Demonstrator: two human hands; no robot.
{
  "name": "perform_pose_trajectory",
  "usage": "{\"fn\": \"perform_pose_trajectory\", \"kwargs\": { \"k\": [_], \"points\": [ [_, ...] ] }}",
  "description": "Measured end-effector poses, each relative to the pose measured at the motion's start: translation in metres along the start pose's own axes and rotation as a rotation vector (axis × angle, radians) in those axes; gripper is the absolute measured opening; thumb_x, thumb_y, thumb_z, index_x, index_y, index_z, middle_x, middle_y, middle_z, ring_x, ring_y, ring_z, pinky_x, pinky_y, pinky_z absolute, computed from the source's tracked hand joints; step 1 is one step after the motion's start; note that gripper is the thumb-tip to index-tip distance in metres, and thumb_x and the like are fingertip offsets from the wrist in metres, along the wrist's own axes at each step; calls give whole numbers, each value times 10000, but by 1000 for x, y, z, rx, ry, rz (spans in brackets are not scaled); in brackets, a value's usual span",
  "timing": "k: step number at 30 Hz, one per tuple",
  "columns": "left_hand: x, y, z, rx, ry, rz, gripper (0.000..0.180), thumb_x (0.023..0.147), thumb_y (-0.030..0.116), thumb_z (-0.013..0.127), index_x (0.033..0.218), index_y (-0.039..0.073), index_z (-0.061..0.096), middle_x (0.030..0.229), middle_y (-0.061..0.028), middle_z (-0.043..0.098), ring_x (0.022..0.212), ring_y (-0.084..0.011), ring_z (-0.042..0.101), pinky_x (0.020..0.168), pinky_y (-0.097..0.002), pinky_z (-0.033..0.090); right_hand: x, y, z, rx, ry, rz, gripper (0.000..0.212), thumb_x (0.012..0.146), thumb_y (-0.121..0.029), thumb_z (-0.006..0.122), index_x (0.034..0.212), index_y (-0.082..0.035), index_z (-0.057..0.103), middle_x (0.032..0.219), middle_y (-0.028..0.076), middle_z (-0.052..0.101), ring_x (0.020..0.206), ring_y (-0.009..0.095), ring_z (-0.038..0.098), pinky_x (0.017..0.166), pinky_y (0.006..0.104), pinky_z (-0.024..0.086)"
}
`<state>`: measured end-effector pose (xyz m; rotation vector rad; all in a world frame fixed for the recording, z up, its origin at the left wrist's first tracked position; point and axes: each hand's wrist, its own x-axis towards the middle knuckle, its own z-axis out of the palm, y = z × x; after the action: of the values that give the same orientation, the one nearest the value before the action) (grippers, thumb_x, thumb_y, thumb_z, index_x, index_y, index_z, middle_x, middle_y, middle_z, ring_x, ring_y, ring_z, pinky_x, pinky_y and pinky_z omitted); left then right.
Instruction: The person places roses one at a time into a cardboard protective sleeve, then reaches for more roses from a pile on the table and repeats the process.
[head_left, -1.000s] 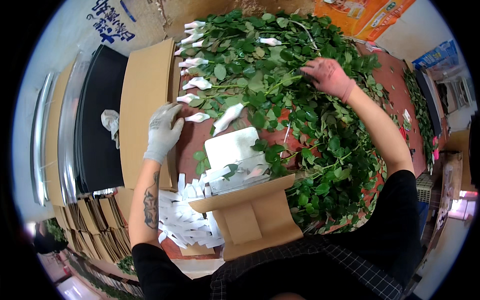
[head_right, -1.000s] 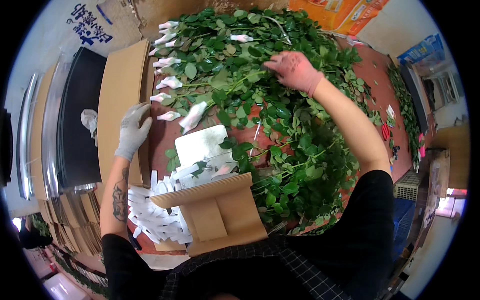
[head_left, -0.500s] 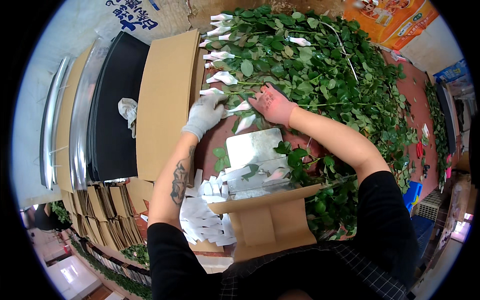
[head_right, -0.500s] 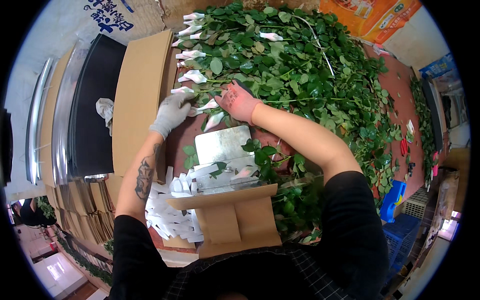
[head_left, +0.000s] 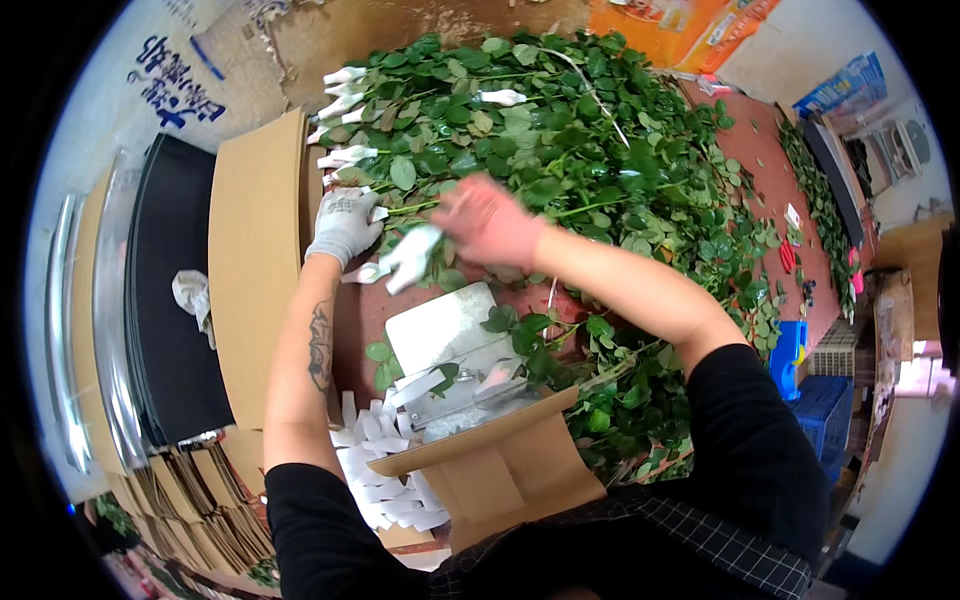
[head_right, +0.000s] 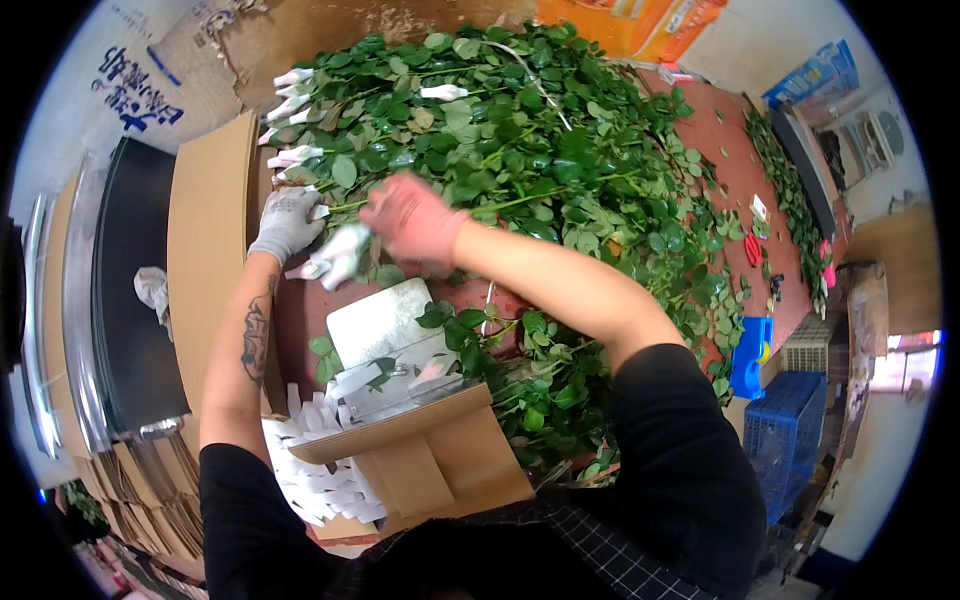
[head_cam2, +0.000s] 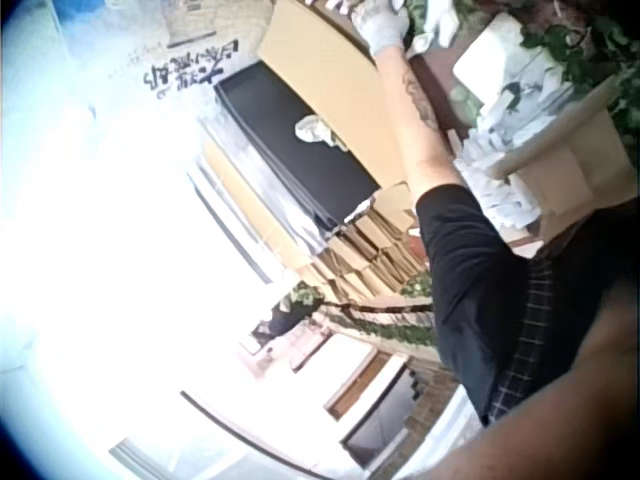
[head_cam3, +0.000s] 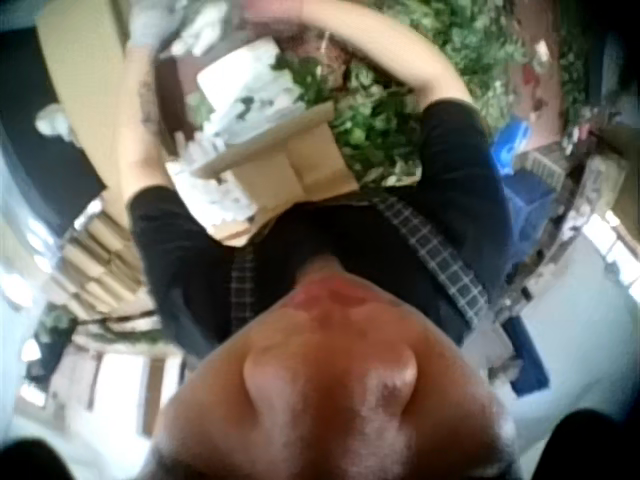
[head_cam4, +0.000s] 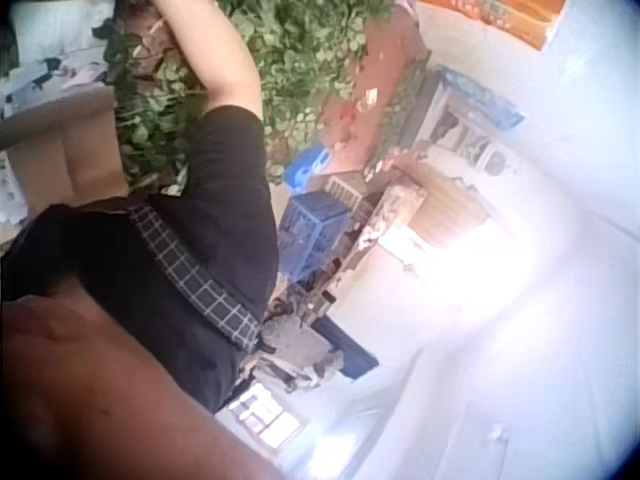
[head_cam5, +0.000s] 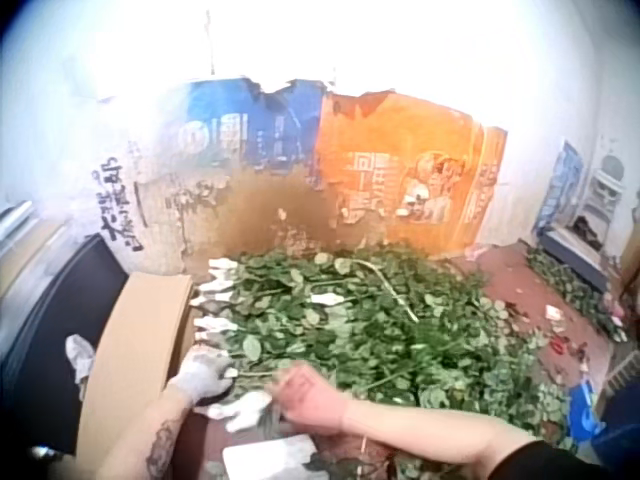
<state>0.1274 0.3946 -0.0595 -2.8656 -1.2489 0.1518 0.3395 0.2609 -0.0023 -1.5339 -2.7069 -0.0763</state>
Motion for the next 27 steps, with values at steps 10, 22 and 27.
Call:
{"fn": "perform_pose_trajectory", "kwargs": {
  "k": [10,22,27],
  "points": [
    [0,-9,-96,-1574,-790,28,348,900,258,613,1145,16,558,902,-56,638,687,-108,611,531,-244,487,8,21,-52,383,143,53,342,822,-175,520,1117,-5,495,1036,213,608,982,370,589,872,425,460],
    [-35,20,-29,-277,-308,-25,341,842,364,558,960,51,628,1060,-162,647,893,-288,649,774,-430,510,-21,71,-69,267,388,241,370,748,-162,576,1102,-59,604,996,157,649,952,328,613,872,407,481],
    [-63,40,-1,-12,-285,9,327,808,285,557,1033,63,640,1123,-176,627,1091,-303,570,915,-408,439,-12,29,-80,310,146,215,431,744,-123,597,1164,-32,566,1083,171,623,1034,315,592,941,381,459]
  ]
}}
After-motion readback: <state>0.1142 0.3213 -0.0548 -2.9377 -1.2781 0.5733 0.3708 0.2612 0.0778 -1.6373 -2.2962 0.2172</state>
